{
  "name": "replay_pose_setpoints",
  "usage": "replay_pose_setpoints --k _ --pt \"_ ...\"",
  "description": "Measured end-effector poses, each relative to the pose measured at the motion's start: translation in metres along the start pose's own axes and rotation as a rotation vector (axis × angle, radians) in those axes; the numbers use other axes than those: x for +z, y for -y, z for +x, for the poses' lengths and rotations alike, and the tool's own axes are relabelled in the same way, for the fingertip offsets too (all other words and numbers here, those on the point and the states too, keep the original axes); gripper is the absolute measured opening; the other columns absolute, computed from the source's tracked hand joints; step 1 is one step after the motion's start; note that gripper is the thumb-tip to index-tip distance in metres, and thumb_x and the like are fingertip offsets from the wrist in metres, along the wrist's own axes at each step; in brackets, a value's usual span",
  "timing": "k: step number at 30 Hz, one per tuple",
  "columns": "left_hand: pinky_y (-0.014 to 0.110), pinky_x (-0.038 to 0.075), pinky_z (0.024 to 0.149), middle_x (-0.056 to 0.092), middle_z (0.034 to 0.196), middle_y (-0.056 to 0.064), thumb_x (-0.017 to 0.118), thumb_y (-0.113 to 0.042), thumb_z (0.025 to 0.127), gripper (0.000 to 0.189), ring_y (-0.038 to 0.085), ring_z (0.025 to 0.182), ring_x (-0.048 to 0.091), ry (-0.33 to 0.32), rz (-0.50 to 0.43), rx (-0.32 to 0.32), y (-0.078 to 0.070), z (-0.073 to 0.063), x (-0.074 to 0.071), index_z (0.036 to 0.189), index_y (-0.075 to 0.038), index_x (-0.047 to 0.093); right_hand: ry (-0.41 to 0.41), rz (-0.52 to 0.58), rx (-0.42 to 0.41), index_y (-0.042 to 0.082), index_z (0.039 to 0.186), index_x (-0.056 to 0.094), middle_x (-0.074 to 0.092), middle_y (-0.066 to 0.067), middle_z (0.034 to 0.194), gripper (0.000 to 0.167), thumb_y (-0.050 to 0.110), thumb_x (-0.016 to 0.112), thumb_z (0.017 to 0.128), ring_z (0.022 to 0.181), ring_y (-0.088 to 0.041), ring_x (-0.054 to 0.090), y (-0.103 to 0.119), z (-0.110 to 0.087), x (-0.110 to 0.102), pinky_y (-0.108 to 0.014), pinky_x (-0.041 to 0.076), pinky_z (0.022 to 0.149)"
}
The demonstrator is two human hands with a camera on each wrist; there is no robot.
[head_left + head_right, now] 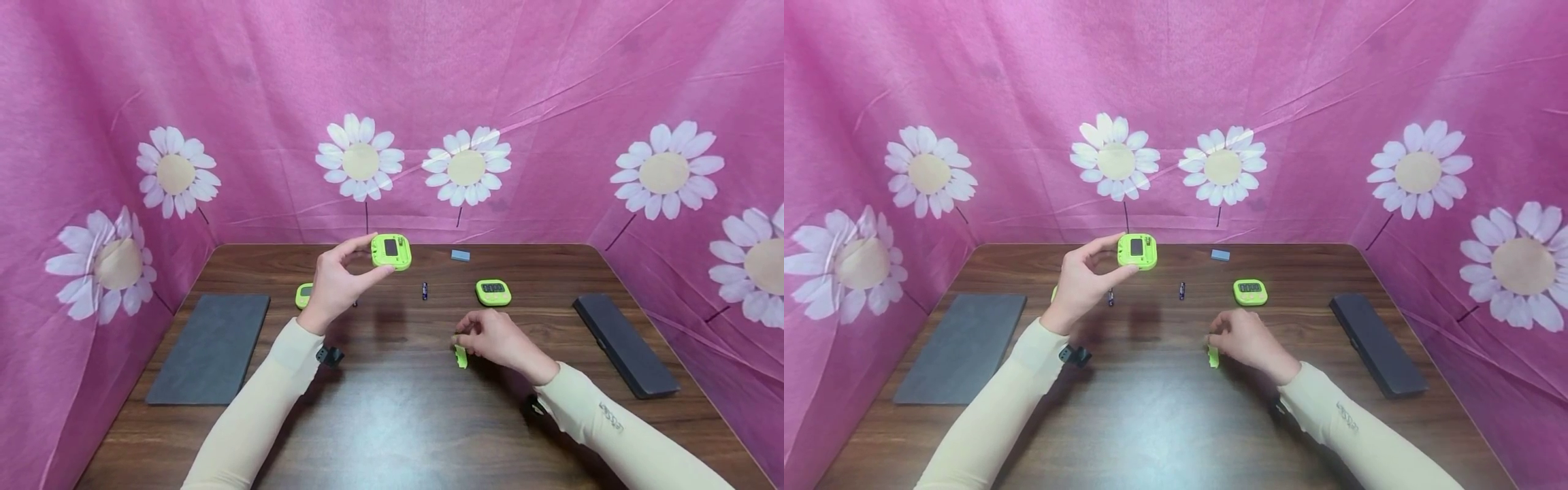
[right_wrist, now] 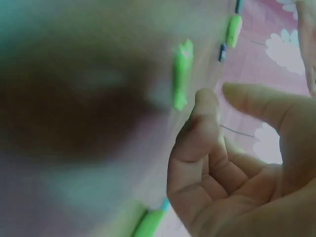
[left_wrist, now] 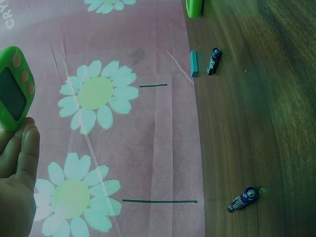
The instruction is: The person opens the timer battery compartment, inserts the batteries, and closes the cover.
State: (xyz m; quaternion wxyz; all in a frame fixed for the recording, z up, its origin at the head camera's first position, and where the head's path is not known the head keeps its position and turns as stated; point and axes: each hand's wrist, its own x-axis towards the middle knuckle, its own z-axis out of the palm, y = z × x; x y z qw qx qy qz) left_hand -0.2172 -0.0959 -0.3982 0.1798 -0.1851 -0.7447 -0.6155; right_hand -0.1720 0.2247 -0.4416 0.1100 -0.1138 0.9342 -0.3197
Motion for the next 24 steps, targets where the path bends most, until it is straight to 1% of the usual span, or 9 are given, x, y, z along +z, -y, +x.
replay_pose_setpoints --k 3,5,8,10,12,16,20,24 --pt "0.040 0.065 0.107 0.085 0.124 0.012 0.100 -0.015 0.082 0.064 0.015 0.108 0.079 -0.001 0.003 -0.007 0.000 0.000 0.000 0.142 -0.009 0.077 -0.013 -0.012 -0.099 0.005 0.116 0.081 0.074 0.001 0.084 0.029 0.027 0.086 0.097 0.076 -0.010 0.065 -0.001 0.019 -0.007 -0.026 0.054 0.072" --pt "0.037 0.065 0.106 0.084 0.124 0.013 0.101 -0.014 0.082 0.065 0.014 0.108 0.079 -0.004 0.000 -0.010 0.000 0.000 -0.001 0.142 -0.007 0.077 -0.020 0.009 -0.148 0.002 0.124 0.079 0.078 -0.004 0.096 0.038 0.028 0.088 0.097 0.086 -0.012 0.068 -0.003 0.033 -0.009 -0.028 0.057 0.079" --pt "0.028 0.064 0.102 0.084 0.125 0.012 0.101 -0.014 0.082 0.065 0.014 0.107 0.079 -0.007 -0.001 -0.017 0.000 0.001 -0.002 0.142 -0.008 0.077 -0.044 0.040 -0.174 0.002 0.132 0.077 0.081 -0.010 0.111 0.048 0.028 0.091 0.094 0.099 -0.018 0.071 -0.005 0.054 -0.009 -0.033 0.059 0.091" --pt "0.025 0.063 0.101 0.084 0.126 0.011 0.101 -0.014 0.082 0.065 0.014 0.107 0.079 -0.005 0.001 -0.020 0.000 0.001 -0.003 0.142 -0.010 0.077 -0.063 0.051 -0.171 0.003 0.135 0.077 0.081 -0.012 0.117 0.052 0.028 0.093 0.093 0.104 -0.021 0.072 -0.005 0.068 -0.007 -0.037 0.059 0.096" --pt "0.024 0.063 0.102 0.084 0.126 0.010 0.101 -0.015 0.083 0.064 0.015 0.108 0.079 -0.004 0.003 -0.022 0.000 0.001 -0.004 0.143 -0.012 0.077 -0.062 0.063 -0.166 0.004 0.137 0.076 0.080 -0.011 0.120 0.053 0.026 0.093 0.092 0.108 -0.023 0.073 -0.005 0.080 -0.004 -0.040 0.059 0.099" --pt "0.028 0.062 0.106 0.084 0.124 0.010 0.100 -0.017 0.084 0.063 0.018 0.111 0.078 -0.002 0.005 -0.024 0.000 0.002 -0.005 0.143 -0.014 0.078 -0.020 0.099 -0.138 0.004 0.142 0.073 0.077 -0.011 0.123 0.056 0.023 0.093 0.093 0.112 -0.026 0.071 -0.002 0.098 0.001 -0.043 0.058 0.102" --pt "0.026 0.062 0.105 0.085 0.123 0.009 0.100 -0.018 0.084 0.063 0.019 0.110 0.079 -0.004 0.009 -0.028 0.000 0.001 -0.005 0.142 -0.015 0.078 0.021 0.115 -0.095 0.003 0.143 0.072 0.075 -0.013 0.123 0.058 0.020 0.093 0.092 0.115 -0.028 0.069 -0.002 0.110 0.003 -0.043 0.056 0.105" --pt "0.022 0.062 0.101 0.085 0.122 0.010 0.100 -0.018 0.084 0.063 0.019 0.108 0.079 -0.007 0.008 -0.026 -0.001 0.002 -0.006 0.143 -0.013 0.077 0.044 0.117 -0.063 0.004 0.139 0.074 0.075 -0.013 0.123 0.055 0.019 0.093 0.090 0.115 -0.028 0.068 -0.003 0.118 0.003 -0.042 0.054 0.104"
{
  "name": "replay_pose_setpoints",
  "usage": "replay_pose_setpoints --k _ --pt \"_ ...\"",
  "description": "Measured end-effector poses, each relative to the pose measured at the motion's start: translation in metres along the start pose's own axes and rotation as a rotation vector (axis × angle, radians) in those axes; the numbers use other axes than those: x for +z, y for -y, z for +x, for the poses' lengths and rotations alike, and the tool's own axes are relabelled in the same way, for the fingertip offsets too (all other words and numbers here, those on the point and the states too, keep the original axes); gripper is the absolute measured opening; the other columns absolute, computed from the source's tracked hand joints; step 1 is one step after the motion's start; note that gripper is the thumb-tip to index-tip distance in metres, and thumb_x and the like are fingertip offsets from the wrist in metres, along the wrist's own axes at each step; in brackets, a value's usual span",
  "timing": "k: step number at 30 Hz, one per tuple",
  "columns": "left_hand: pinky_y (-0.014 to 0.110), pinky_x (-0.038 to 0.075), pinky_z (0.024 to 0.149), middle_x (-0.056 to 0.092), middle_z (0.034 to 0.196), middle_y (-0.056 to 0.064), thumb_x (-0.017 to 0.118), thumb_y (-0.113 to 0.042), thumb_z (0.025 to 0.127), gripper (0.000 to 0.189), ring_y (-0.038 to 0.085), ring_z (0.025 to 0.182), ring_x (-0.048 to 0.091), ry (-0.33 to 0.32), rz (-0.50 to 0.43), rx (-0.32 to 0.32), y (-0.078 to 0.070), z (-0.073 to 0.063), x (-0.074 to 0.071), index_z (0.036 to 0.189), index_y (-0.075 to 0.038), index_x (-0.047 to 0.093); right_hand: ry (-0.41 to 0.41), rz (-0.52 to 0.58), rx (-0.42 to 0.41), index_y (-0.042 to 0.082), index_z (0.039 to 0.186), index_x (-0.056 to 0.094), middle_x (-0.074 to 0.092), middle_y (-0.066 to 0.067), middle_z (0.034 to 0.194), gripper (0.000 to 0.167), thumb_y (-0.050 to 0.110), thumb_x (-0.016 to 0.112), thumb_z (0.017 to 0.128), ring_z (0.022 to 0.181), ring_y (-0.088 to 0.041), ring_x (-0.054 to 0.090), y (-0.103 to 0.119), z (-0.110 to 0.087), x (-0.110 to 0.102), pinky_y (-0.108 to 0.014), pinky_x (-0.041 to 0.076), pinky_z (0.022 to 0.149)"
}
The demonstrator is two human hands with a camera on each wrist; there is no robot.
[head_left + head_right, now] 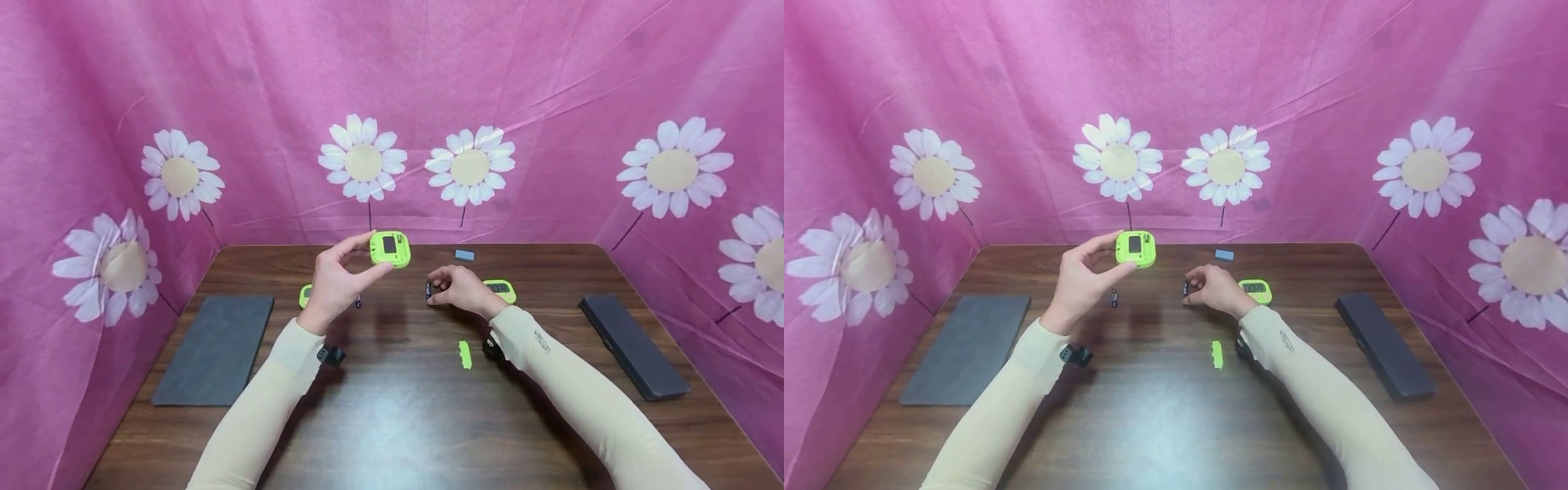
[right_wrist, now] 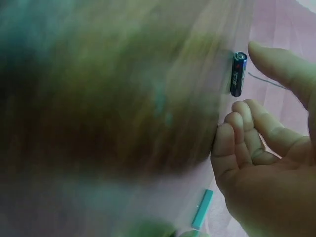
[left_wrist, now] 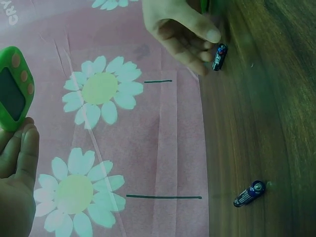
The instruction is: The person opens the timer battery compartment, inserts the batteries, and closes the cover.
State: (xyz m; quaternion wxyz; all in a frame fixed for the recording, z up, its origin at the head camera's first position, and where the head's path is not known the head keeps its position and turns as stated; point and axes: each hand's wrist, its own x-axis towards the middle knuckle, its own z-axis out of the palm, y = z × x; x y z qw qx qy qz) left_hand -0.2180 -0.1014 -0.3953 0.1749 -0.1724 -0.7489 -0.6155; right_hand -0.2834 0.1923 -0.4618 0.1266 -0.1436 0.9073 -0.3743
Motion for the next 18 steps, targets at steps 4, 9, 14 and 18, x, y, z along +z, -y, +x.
replay_pose_setpoints --k 4,9,14,18 --pt "0.022 0.062 0.101 0.084 0.122 0.011 0.100 -0.017 0.084 0.063 0.019 0.107 0.079 -0.005 -0.008 0.001 -0.0013 0.0007 -0.0002 0.143 -0.012 0.077 0.014 -0.044 0.006 0.004 0.135 0.076 0.075 -0.012 0.120 0.052 0.020 0.094 0.089 0.112 -0.026 0.067 -0.0018 0.0045 -0.0002 -0.039 0.054 0.101" --pt "0.027 0.062 0.103 0.084 0.122 0.011 0.100 -0.017 0.084 0.063 0.019 0.108 0.079 0.002 -0.008 -0.005 -0.0014 0.0006 -0.0005 0.143 -0.011 0.077 0.010 -0.110 0.002 0.004 0.131 0.078 0.077 -0.010 0.115 0.048 0.022 0.095 0.089 0.109 -0.025 0.069 0.0000 0.0078 0.0010 -0.041 0.056 0.100" --pt "0.045 0.064 0.108 0.084 0.123 0.011 0.099 -0.017 0.084 0.063 0.019 0.109 0.078 0.005 -0.019 -0.007 -0.0012 0.0007 -0.0003 0.143 -0.010 0.077 0.006 -0.139 0.006 0.004 0.126 0.079 0.078 -0.009 0.111 0.043 0.023 0.094 0.090 0.106 -0.024 0.070 0.0022 0.0088 0.0012 -0.043 0.057 0.100" --pt "0.055 0.062 0.110 0.084 0.124 0.011 0.099 -0.016 0.084 0.062 0.018 0.110 0.077 0.004 -0.026 0.000 -0.0005 0.0004 -0.0005 0.142 -0.011 0.077 -0.005 -0.123 0.015 0.005 0.123 0.081 0.079 -0.005 0.106 0.039 0.024 0.092 0.091 0.100 -0.020 0.070 0.0054 0.0060 -0.0015 -0.036 0.056 0.093"
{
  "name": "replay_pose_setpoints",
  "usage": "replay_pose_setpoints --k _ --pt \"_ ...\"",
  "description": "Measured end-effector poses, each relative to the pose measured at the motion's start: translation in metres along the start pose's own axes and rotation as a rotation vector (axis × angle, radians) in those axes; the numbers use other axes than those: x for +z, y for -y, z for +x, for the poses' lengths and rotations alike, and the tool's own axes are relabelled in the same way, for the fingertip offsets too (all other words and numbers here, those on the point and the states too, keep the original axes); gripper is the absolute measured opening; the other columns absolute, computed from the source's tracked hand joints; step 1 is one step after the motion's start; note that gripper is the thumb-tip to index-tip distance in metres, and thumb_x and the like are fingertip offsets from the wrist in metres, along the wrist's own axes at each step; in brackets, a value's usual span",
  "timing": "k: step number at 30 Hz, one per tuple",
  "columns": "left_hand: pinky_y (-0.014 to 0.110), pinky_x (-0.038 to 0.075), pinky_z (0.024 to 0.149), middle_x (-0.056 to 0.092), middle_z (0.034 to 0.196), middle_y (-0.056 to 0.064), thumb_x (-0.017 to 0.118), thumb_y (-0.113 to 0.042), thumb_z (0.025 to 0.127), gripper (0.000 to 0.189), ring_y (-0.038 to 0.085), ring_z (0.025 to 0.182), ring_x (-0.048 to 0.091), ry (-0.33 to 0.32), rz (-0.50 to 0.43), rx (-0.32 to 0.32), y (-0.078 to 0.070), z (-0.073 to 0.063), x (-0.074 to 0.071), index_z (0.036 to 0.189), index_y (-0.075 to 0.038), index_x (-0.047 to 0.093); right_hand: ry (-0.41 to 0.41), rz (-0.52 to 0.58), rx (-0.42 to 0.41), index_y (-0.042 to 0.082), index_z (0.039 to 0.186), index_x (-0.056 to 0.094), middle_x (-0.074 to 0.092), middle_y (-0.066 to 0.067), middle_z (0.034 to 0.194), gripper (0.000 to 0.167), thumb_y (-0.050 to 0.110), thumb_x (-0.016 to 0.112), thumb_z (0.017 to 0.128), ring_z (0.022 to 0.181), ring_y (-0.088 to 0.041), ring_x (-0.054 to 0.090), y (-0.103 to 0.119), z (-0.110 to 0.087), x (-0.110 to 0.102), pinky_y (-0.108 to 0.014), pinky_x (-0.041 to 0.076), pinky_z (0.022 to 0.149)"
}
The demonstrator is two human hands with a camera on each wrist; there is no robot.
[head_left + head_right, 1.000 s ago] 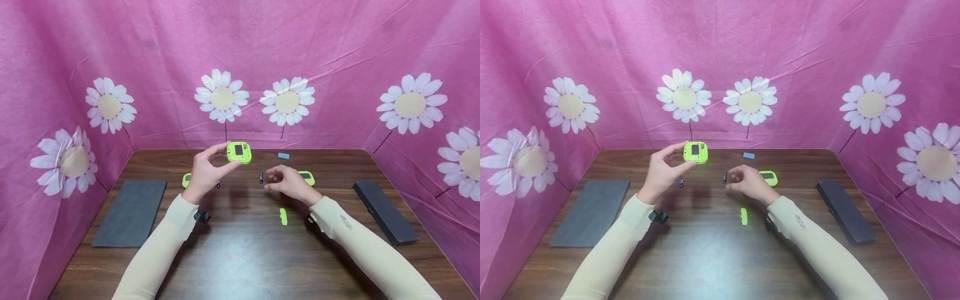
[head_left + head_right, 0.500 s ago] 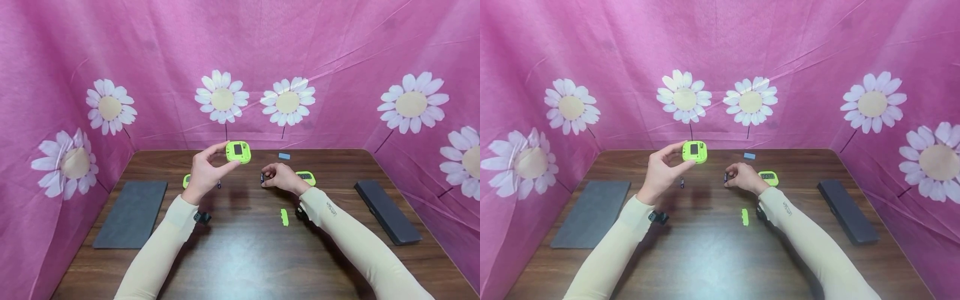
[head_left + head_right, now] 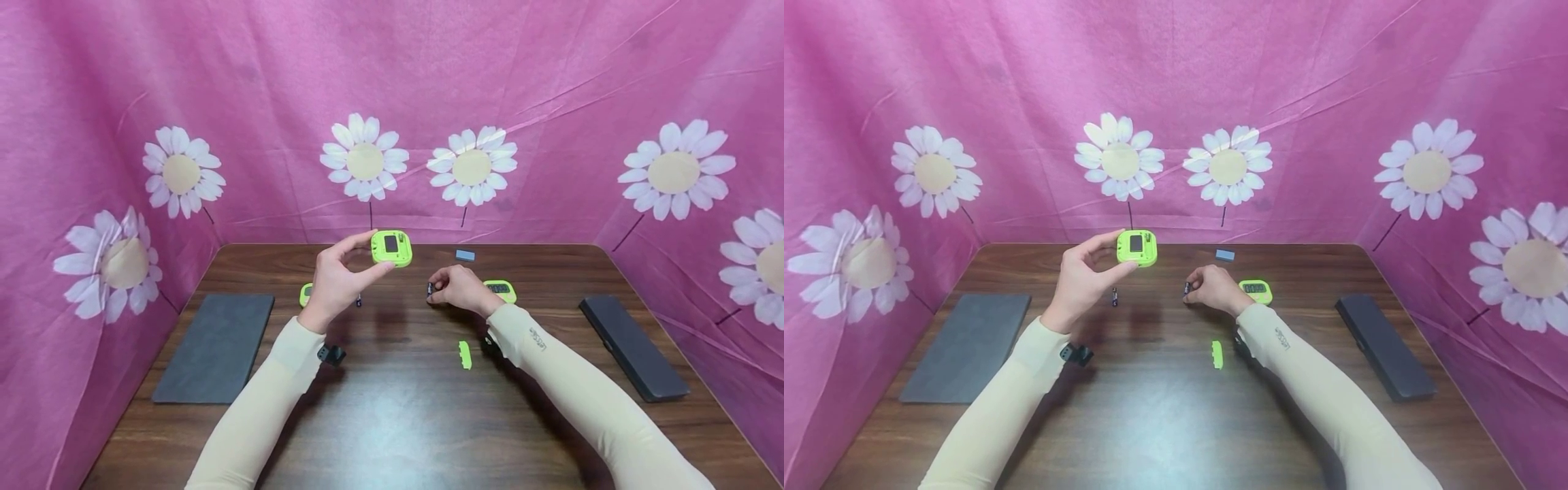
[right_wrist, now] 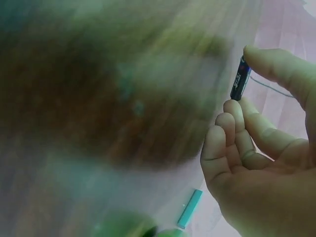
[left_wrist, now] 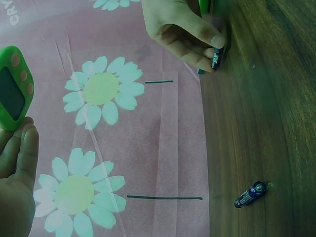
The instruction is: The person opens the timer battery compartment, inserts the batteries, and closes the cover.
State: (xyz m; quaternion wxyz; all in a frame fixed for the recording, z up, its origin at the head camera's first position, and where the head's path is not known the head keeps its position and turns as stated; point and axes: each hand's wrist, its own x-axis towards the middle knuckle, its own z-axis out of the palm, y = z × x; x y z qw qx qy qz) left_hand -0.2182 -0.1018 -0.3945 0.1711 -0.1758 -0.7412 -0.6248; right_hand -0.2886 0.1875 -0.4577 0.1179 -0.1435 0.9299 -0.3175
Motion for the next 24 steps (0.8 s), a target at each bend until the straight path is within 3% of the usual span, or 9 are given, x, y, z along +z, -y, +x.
replay_pose_setpoints --k 6,13,17,24 --pt "0.049 0.063 0.111 0.084 0.125 0.010 0.100 -0.015 0.084 0.061 0.015 0.111 0.077 0.000 -0.006 0.013 0.001 0.000 0.001 0.141 -0.013 0.078 -0.044 0.147 -0.028 0.006 0.122 0.081 0.079 -0.005 0.105 0.035 0.025 0.089 0.093 0.099 -0.018 0.070 0.018 -0.011 -0.022 -0.028 0.056 0.087" --pt "0.034 0.065 0.103 0.084 0.125 0.012 0.099 -0.012 0.083 0.061 0.012 0.109 0.077 0.004 -0.040 0.022 -0.001 0.001 0.003 0.140 -0.009 0.078 -0.055 0.306 -0.079 0.009 0.131 0.080 0.079 -0.004 0.112 0.041 0.027 0.087 0.095 0.105 -0.018 0.071 0.072 -0.035 -0.069 -0.025 0.059 0.089" --pt "0.028 0.064 0.100 0.084 0.124 0.013 0.099 -0.012 0.084 0.060 0.011 0.108 0.077 0.001 -0.044 0.021 -0.001 0.000 0.004 0.140 -0.009 0.078 -0.051 0.357 -0.123 0.010 0.133 0.079 0.078 -0.001 0.111 0.042 0.027 0.087 0.096 0.104 -0.016 0.071 0.095 -0.047 -0.084 -0.025 0.060 0.088" --pt "0.040 0.063 0.106 0.084 0.123 0.012 0.099 -0.011 0.084 0.059 0.009 0.108 0.076 0.004 -0.033 0.025 0.000 -0.001 0.005 0.139 -0.011 0.079 -0.046 0.371 -0.205 0.013 0.131 0.081 0.078 -0.002 0.109 0.037 0.023 0.087 0.096 0.100 -0.018 0.073 0.117 -0.056 -0.084 -0.025 0.061 0.086"
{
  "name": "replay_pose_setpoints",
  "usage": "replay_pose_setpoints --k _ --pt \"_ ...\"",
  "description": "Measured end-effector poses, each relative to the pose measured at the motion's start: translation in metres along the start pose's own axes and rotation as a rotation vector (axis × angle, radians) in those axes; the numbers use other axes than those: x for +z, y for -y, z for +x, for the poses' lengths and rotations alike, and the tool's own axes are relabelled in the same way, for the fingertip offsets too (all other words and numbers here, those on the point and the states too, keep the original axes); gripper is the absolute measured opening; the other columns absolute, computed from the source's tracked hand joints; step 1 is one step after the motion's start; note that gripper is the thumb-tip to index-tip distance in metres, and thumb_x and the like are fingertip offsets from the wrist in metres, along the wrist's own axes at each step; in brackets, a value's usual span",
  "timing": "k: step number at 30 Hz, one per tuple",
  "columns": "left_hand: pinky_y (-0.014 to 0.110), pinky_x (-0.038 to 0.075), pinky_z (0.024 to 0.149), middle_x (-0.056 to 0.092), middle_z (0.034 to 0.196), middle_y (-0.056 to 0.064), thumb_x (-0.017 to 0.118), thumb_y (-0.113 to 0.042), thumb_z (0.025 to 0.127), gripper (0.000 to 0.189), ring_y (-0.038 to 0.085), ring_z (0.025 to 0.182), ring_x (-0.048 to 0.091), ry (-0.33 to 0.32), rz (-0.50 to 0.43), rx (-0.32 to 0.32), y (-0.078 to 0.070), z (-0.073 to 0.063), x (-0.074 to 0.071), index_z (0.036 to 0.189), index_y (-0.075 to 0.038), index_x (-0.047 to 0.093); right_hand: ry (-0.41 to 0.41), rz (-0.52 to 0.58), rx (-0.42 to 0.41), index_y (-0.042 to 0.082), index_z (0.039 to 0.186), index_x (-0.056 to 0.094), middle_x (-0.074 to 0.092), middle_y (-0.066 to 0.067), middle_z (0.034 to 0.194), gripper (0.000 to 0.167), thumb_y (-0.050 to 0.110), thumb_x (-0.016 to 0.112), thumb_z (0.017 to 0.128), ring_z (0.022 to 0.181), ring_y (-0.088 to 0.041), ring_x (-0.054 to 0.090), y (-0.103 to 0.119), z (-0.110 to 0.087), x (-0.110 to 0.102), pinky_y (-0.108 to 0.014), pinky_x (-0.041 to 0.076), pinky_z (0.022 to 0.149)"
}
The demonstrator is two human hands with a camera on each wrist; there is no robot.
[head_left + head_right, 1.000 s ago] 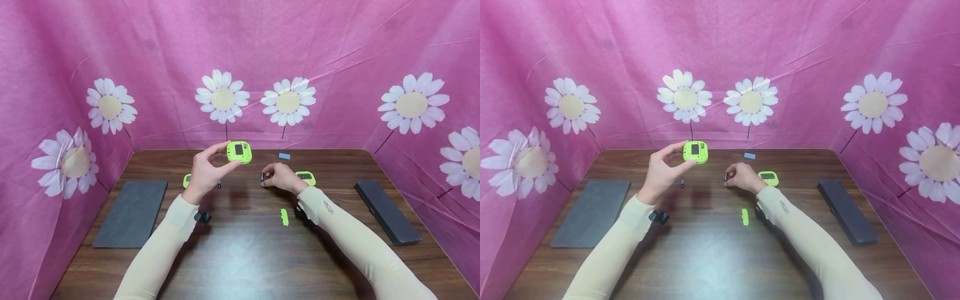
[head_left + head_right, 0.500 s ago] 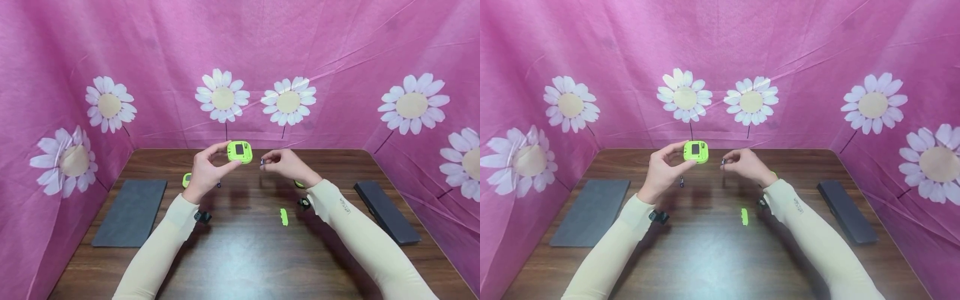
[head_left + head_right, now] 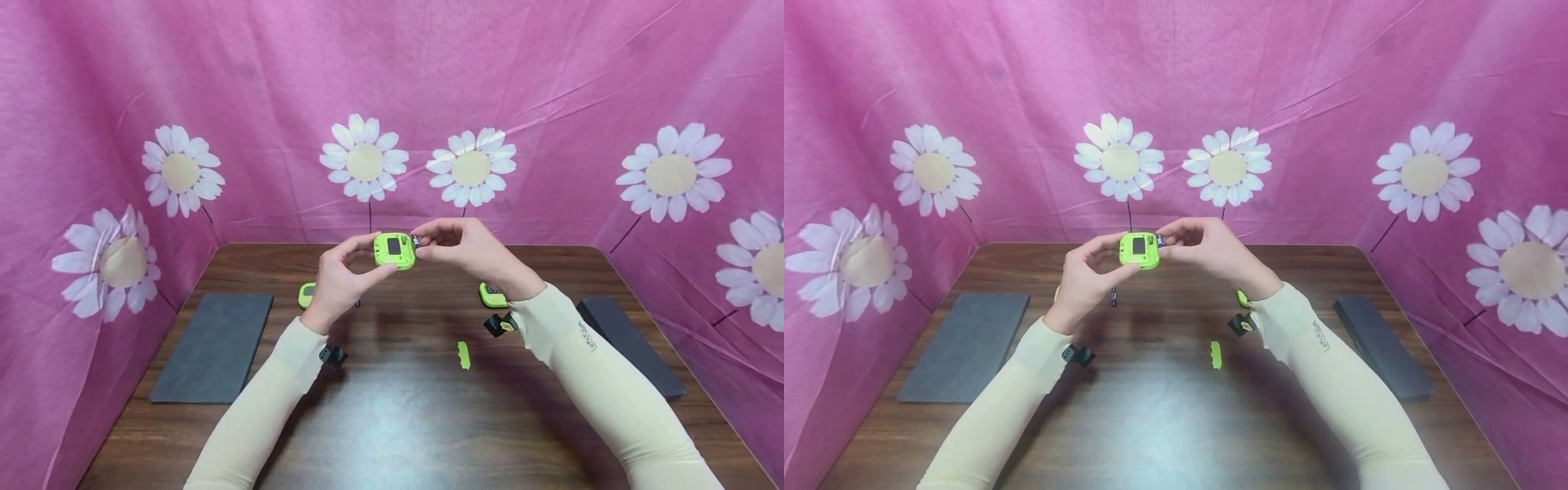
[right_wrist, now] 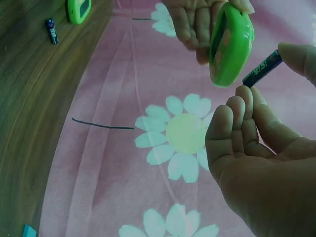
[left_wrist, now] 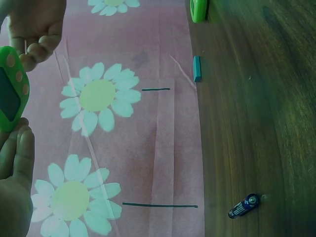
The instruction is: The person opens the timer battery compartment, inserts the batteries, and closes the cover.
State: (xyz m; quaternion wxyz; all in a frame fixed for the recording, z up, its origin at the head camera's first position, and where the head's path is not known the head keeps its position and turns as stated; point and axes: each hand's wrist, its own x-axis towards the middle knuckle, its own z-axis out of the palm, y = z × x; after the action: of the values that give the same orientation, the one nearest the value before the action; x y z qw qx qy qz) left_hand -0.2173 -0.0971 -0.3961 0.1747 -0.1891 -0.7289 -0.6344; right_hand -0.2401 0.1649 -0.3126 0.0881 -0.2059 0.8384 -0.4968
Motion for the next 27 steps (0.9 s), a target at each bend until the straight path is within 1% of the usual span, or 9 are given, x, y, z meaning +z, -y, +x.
replay_pose_setpoints --k 2,6,9,12,15,18,22,27 --pt "0.041 0.063 0.106 0.084 0.124 0.011 0.099 -0.012 0.084 0.059 0.009 0.110 0.076 0.003 0.005 0.003 0.001 0.000 0.000 0.139 -0.011 0.078 0.002 0.004 -0.018 0.011 0.131 0.081 0.078 -0.003 0.108 0.037 0.021 0.087 0.096 0.099 -0.019 0.073 0.001 0.000 0.002 -0.025 0.061 0.086" --pt "0.034 0.062 0.106 0.084 0.126 0.010 0.099 -0.012 0.084 0.058 0.009 0.112 0.076 0.002 0.006 0.014 0.001 -0.001 0.001 0.139 -0.011 0.079 0.000 -0.006 -0.036 0.010 0.131 0.080 0.078 -0.005 0.111 0.038 0.020 0.088 0.095 0.099 -0.019 0.073 0.002 0.000 0.006 -0.025 0.062 0.084" --pt "0.033 0.062 0.105 0.084 0.127 0.009 0.099 -0.012 0.084 0.058 0.010 0.113 0.076 0.004 0.003 0.019 0.000 -0.001 0.002 0.139 -0.011 0.079 0.004 0.000 -0.034 0.010 0.132 0.079 0.079 -0.008 0.114 0.039 0.020 0.087 0.095 0.098 -0.018 0.075 0.002 0.000 0.007 -0.024 0.063 0.084" --pt "0.034 0.062 0.103 0.084 0.128 0.008 0.099 -0.014 0.084 0.059 0.010 0.113 0.076 0.009 0.003 0.018 0.000 -0.001 0.003 0.139 -0.011 0.078 0.019 0.025 -0.021 0.008 0.133 0.078 0.081 -0.012 0.119 0.039 0.018 0.087 0.096 0.102 -0.017 0.077 0.003 -0.001 0.008 -0.024 0.064 0.087" --pt "0.032 0.062 0.102 0.084 0.128 0.007 0.100 -0.014 0.084 0.060 0.011 0.112 0.076 0.013 0.009 0.014 0.001 -0.001 0.003 0.139 -0.012 0.078 0.031 0.044 -0.005 0.007 0.134 0.078 0.082 -0.015 0.124 0.039 0.017 0.086 0.097 0.109 -0.018 0.079 0.004 -0.002 0.009 -0.025 0.065 0.090" --pt "0.028 0.062 0.102 0.084 0.128 0.007 0.099 -0.014 0.084 0.059 0.012 0.111 0.077 0.013 0.008 0.014 0.002 -0.001 0.004 0.140 -0.012 0.078 0.028 0.043 0.006 0.008 0.135 0.078 0.082 -0.016 0.128 0.040 0.017 0.086 0.097 0.114 -0.019 0.079 0.004 -0.002 0.010 -0.025 0.065 0.091" --pt "0.025 0.061 0.102 0.084 0.128 0.006 0.099 -0.016 0.084 0.060 0.013 0.111 0.077 0.012 0.011 0.011 0.002 -0.002 0.004 0.140 -0.013 0.078 0.014 0.041 0.008 0.009 0.136 0.079 0.082 -0.015 0.130 0.042 0.018 0.087 0.096 0.114 -0.020 0.080 0.004 -0.003 0.012 -0.024 0.065 0.092" --pt "0.026 0.062 0.102 0.084 0.127 0.006 0.099 -0.016 0.084 0.060 0.012 0.109 0.077 0.011 0.010 0.008 0.003 -0.003 0.004 0.141 -0.016 0.078 0.001 0.041 -0.005 0.009 0.135 0.081 0.083 -0.015 0.130 0.041 0.017 0.089 0.095 0.112 -0.019 0.082 0.002 -0.003 0.012 -0.024 0.066 0.092"
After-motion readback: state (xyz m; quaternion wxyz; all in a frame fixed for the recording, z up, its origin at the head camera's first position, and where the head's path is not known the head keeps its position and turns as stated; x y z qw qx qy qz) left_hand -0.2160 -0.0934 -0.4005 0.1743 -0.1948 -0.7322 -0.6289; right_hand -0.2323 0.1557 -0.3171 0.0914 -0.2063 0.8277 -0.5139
